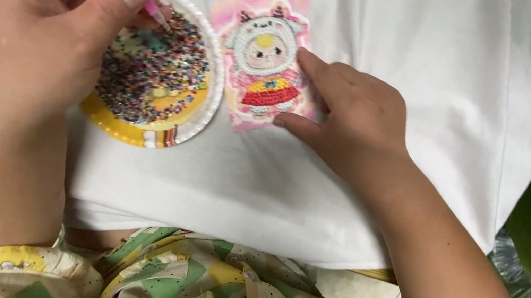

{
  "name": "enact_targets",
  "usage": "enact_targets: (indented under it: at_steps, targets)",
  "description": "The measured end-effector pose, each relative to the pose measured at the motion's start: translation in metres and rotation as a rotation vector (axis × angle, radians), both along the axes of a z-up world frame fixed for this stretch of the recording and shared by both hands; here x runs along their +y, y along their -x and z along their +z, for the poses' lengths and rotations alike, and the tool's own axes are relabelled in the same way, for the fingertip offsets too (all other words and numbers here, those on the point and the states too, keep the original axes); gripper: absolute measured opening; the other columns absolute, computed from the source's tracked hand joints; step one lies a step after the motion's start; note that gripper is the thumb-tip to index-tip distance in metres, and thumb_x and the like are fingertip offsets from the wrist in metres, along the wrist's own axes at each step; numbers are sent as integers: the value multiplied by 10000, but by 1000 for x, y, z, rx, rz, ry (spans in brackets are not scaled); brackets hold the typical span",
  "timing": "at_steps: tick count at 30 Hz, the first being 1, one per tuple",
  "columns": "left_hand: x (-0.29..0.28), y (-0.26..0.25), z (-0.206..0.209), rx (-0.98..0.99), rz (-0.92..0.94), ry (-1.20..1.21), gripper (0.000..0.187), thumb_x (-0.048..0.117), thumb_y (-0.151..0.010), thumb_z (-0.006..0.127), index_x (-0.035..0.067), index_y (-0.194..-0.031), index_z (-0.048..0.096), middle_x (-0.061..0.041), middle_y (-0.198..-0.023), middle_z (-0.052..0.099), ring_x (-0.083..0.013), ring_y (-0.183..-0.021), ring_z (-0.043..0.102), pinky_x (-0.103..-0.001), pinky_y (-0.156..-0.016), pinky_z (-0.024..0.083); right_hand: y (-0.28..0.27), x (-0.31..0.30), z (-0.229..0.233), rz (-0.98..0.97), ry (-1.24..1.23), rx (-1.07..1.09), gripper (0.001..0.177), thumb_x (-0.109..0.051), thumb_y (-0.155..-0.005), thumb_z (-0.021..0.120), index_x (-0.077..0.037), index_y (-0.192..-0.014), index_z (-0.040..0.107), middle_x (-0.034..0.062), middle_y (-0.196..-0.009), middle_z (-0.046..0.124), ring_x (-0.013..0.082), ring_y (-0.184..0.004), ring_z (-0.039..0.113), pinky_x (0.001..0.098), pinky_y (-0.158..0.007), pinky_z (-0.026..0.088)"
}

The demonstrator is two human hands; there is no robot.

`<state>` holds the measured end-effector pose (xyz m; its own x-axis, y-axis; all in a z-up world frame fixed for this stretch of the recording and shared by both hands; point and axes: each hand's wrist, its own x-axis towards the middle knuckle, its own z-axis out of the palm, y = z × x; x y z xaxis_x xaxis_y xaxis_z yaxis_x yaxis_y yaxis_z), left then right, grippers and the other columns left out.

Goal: Using a specialized pen tool to pick up small colorful beads and place them onto a sticky patterned canvas.

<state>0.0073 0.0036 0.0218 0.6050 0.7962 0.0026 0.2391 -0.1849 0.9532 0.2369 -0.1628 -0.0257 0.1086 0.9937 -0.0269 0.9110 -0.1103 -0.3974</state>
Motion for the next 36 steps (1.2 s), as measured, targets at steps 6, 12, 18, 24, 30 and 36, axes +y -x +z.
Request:
enact_targets:
  at_steps: [6, 12, 18, 24, 30, 36]
  targets:
    - [16, 18, -11, -32, 20, 198, 137, -43, -995, 592, 28, -1047, 488, -107, -903, 606, -145, -778, 640, -204, -769, 576, -1, 0, 4, -44, 2, -11, 751, -440, -677, 866, -162, -1314, 581, -26, -740, 562, 176, -660, 547, 310, -564, 401]
    - [27, 25, -17, 48, -17, 229, 99, -42, -1002, 572, 40, -989, 517, -55, -833, 582, -102, -734, 649, -171, -694, 559, 2, 0, 9, -5, -44, 14, 706, -386, -726, 874, -121, -1314, 588, -12, -720, 529, 159, -620, 502, 304, -551, 369]
    - [32, 26, -5, 156, -82, 241, 61, 25, -1018, 520, 49, -964, 533, -50, -818, 614, -86, -754, 655, -169, -708, 562, 4, 2, 11, -23, -9, -5, 713, -373, -701, 877, -127, -1307, 593, -25, -736, 547, 148, -642, 521, 297, -569, 386]
    - [28, 24, -7, 179, -242, 307, 85, -27, -933, 512, 55, -957, 512, -84, -785, 626, -120, -710, 639, -202, -649, 538, 4, 3, 11, -41, 60, -37, 726, -423, -695, 849, -149, -1315, 589, -25, -766, 579, 153, -669, 550, 311, -577, 393]
    - [30, 19, -23, 83, -72, 320, 49, 47, -984, 542, 85, -955, 533, -38, -823, 641, -87, -766, 655, -173, -720, 568, 4, 3, 12, -51, 74, -40, 731, -425, -687, 851, -157, -1317, 594, -29, -759, 568, 151, -670, 541, 308, -578, 391]
    - [35, 28, -15, 98, 17, 335, 73, 36, -1005, 544, 86, -952, 542, -21, -831, 610, -60, -695, 646, -120, -653, 550, 4, 3, 12, -50, 63, -21, 730, -420, -695, 851, -147, -1322, 594, -32, -748, 559, 145, -656, 530, 300, -583, 391]
